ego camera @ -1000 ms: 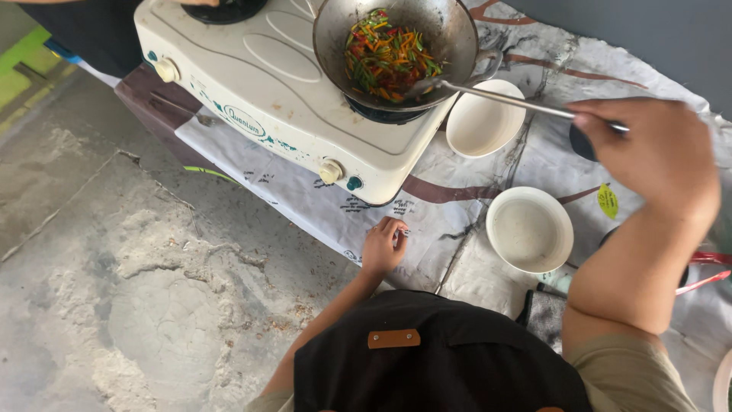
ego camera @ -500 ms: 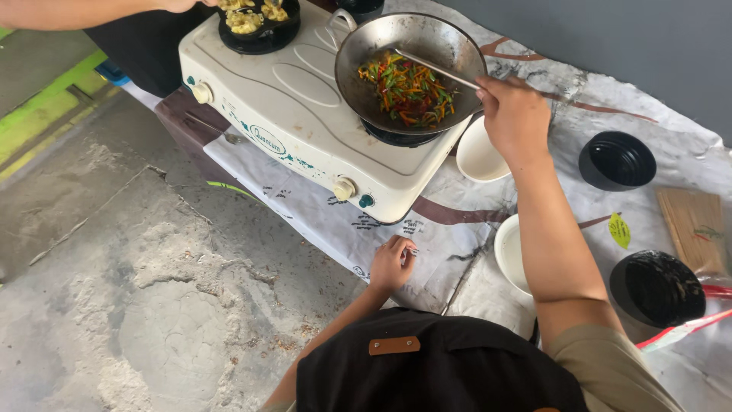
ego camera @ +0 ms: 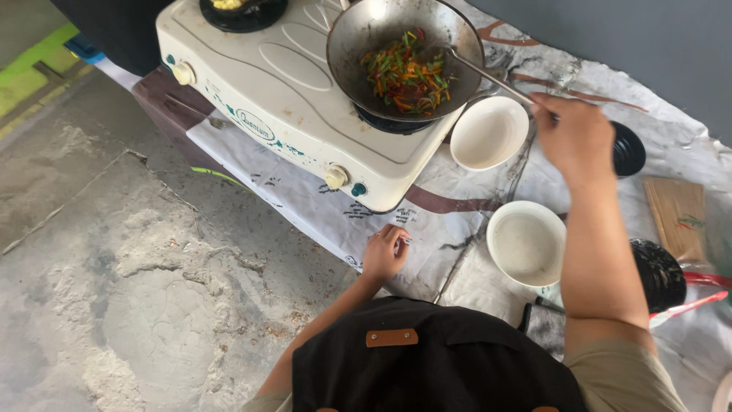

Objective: The person stirs vegetables in a pan on a stove, opens seasoning packets, and pours oil into a small bowl.

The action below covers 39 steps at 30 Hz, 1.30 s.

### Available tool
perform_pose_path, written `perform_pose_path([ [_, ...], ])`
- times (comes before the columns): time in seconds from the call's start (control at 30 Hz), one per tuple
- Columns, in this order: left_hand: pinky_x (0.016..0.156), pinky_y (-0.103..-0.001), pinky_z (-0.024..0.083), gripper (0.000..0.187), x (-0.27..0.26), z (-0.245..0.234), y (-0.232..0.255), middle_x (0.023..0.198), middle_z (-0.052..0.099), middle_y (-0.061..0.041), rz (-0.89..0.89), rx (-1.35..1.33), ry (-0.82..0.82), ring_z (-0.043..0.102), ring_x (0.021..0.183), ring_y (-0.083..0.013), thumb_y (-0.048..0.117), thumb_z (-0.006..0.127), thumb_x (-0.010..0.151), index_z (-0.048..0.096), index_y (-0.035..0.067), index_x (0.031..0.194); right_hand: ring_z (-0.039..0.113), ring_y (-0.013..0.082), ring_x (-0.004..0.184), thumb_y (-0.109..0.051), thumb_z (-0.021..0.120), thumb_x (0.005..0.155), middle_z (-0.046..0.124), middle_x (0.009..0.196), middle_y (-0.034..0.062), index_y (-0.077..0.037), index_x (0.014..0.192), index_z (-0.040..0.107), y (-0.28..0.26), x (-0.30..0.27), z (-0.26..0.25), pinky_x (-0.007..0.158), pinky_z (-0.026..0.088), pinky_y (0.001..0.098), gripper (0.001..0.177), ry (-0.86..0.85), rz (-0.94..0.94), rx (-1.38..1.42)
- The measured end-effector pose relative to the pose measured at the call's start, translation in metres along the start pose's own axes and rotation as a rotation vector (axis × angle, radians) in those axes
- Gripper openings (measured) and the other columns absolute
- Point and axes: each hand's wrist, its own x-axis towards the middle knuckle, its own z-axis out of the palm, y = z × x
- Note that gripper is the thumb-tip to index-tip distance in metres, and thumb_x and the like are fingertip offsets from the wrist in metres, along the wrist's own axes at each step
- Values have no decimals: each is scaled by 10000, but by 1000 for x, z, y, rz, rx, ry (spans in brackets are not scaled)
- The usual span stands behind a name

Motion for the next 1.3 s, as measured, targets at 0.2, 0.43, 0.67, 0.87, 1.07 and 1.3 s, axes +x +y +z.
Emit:
perform_pose_path([
  [0.2,770,-404,500,149,1,0,0,947,680,-26,-13,-19,-7,671,759,-243,61,690,853,634,126,975,680,368,791,-249,723,1004,732,955,159,-192,1182,794,-27,-31,-110,705,527,450,200,37,-17,-55],
  [0.43,719,-403,501,168,5,0,0,942,683,-37,4,-9,-8,674,742,-248,41,698,829,642,123,964,706,350,851,-273,748,1014,748,1003,155,-202,1220,790,-16,-23,-27,752,538,423,222,-31,-38,62],
  [0.67,669,-388,550,159,0,-2,1,948,693,-55,-12,-103,-26,690,732,-266,30,679,821,649,110,956,718,322,861,-264,729,1041,740,1085,145,-178,1221,772,-6,-37,-6,785,557,401,205,46,-46,270],
  [0.87,708,-413,522,162,2,2,-2,929,695,-52,26,5,9,696,718,-265,32,696,827,641,114,955,674,271,825,-269,771,1062,749,1013,62,-248,1183,811,3,-51,-79,741,503,389,129,82,-63,-32],
  [1.07,693,-407,530,162,3,-1,2,955,690,-57,-9,-32,-8,682,737,-272,33,686,834,638,112,967,677,281,865,-205,783,935,721,931,68,-230,1152,821,10,-23,-55,757,518,414,222,160,-104,-140],
  [1.3,675,-392,539,173,3,-7,9,946,675,-66,-34,-78,-19,676,733,-276,22,670,821,631,96,973,680,342,928,-137,784,949,715,960,110,-191,1120,825,2,16,17,793,544,447,184,263,-177,46],
])
